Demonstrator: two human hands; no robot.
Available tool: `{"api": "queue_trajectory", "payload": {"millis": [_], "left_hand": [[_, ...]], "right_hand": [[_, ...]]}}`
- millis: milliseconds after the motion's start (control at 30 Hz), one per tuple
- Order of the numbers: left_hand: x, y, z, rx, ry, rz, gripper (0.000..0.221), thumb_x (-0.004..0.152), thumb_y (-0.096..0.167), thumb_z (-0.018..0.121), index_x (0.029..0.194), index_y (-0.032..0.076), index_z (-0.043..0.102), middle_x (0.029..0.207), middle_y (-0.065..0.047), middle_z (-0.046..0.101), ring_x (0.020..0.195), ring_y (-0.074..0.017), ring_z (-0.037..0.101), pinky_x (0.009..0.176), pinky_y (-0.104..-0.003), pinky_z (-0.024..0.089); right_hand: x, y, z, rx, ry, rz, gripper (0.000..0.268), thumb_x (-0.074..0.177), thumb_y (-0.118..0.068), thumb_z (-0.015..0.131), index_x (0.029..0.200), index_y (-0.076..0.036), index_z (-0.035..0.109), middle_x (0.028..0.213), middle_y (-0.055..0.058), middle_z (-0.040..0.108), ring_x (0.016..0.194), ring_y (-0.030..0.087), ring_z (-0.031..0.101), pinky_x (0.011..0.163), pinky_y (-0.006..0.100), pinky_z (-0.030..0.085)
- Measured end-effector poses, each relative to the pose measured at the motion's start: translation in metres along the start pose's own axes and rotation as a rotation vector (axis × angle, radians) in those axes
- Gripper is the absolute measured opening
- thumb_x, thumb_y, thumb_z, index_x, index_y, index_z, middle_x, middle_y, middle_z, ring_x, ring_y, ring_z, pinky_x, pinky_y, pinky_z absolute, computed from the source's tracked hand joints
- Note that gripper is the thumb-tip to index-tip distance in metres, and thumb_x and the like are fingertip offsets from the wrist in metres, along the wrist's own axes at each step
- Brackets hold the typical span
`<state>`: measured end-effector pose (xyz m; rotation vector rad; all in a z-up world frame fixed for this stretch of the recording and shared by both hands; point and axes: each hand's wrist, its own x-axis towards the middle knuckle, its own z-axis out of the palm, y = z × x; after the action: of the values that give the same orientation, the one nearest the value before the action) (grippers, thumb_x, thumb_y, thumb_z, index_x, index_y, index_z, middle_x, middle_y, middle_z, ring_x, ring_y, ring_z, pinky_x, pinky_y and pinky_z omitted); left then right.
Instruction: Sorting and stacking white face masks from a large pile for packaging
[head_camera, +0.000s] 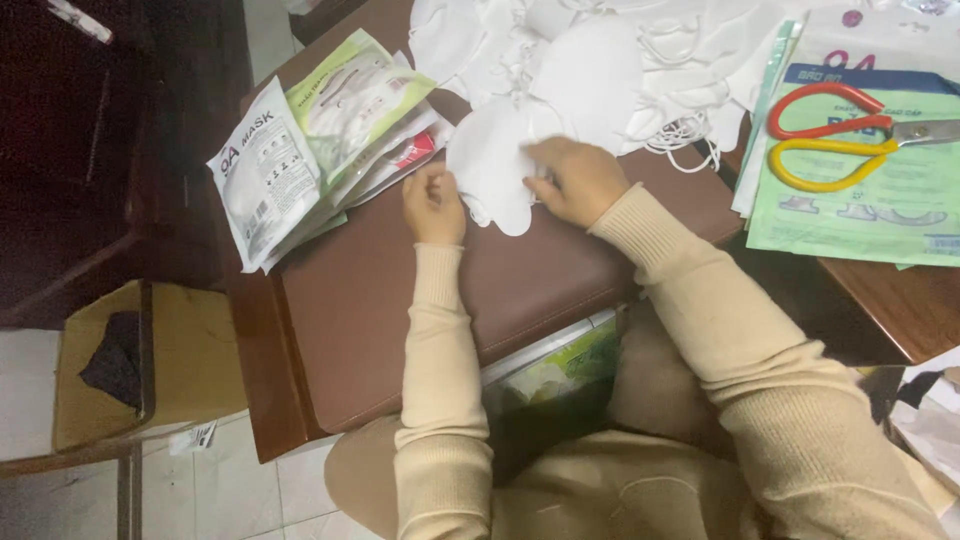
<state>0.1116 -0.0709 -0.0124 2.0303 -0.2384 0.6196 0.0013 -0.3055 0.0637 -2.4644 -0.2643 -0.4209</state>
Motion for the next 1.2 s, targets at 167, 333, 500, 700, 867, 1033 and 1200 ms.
{"api": "queue_trajectory", "payload": {"millis": [167,333,500,700,867,1033,1200], "left_hand": [[0.011,0.094,-0.047,-0.41,-0.315,0.272,0.004,0.099,0.014,0.064,0.1,0.01,0.066,0.107,-0.006,0.064,0.104,-0.0192,0.059,0.096,-0.032,0.047],[0.0,0.116,-0.038,-1.014,-0.483,-0.377,0.077,0.086,0.023,0.082,0.149,0.019,0.04,0.129,-0.019,0.068,0.101,-0.032,0.073,0.075,-0.045,0.068],[-0.008,0.046,-0.009,-1.136,-0.302,-0.136,0.076,0.091,0.002,0.08,0.155,0.005,0.041,0.157,-0.018,0.046,0.127,-0.0277,0.061,0.107,-0.042,0.054],[0.006,0.013,-0.044,-1.286,0.002,-0.332,0.022,0.086,-0.005,0.07,0.108,-0.005,0.072,0.11,-0.019,0.074,0.101,-0.0292,0.071,0.094,-0.037,0.058],[0.01,0.012,-0.045,-1.356,-0.064,-0.36,0.022,0.088,0.005,0.072,0.108,-0.004,0.072,0.106,-0.02,0.074,0.097,-0.0288,0.072,0.092,-0.036,0.057],[0.021,-0.034,-0.033,-1.196,-0.151,-0.181,0.054,0.092,-0.002,0.076,0.142,0.003,0.057,0.144,-0.019,0.06,0.125,-0.0336,0.065,0.111,-0.048,0.053],[0.008,0.036,-0.053,-1.113,-0.202,-0.367,0.043,0.093,-0.002,0.07,0.133,0.006,0.06,0.135,-0.025,0.064,0.117,-0.0374,0.069,0.099,-0.055,0.064]], "right_hand": [[0.008,-0.005,-0.016,0.414,0.269,0.105,0.093,0.085,-0.04,0.083,0.158,-0.012,0.033,0.153,0.018,0.048,0.105,0.027,0.062,0.073,0.031,0.056],[0.016,0.0,-0.007,0.871,0.346,0.326,0.027,0.088,-0.015,0.08,0.112,-0.009,0.07,0.112,0.007,0.075,0.102,0.019,0.073,0.084,0.035,0.068],[0.023,0.008,0.022,0.961,0.401,0.296,0.016,0.094,-0.018,0.076,0.107,-0.01,0.072,0.102,0.003,0.076,0.088,0.009,0.07,0.076,0.024,0.061],[0.021,0.021,0.039,0.345,0.355,0.067,0.028,0.097,-0.028,0.071,0.118,-0.01,0.07,0.102,0.008,0.074,0.081,0.022,0.071,0.075,0.033,0.054],[0.03,-0.006,0.041,0.04,0.052,0.322,0.084,0.086,-0.052,0.078,0.152,-0.014,0.041,0.126,0.011,0.062,0.111,0.032,0.063,0.081,0.053,0.051],[0.039,0.016,0.079,0.014,0.015,0.398,0.079,0.088,-0.027,0.074,0.155,-0.017,0.034,0.113,0.023,0.072,0.1,0.046,0.069,0.081,0.057,0.052],[0.036,0.015,0.052,0.194,0.176,0.356,0.074,0.09,-0.024,0.073,0.152,-0.012,0.036,0.102,0.013,0.074,0.096,0.037,0.072,0.08,0.054,0.055]]}}
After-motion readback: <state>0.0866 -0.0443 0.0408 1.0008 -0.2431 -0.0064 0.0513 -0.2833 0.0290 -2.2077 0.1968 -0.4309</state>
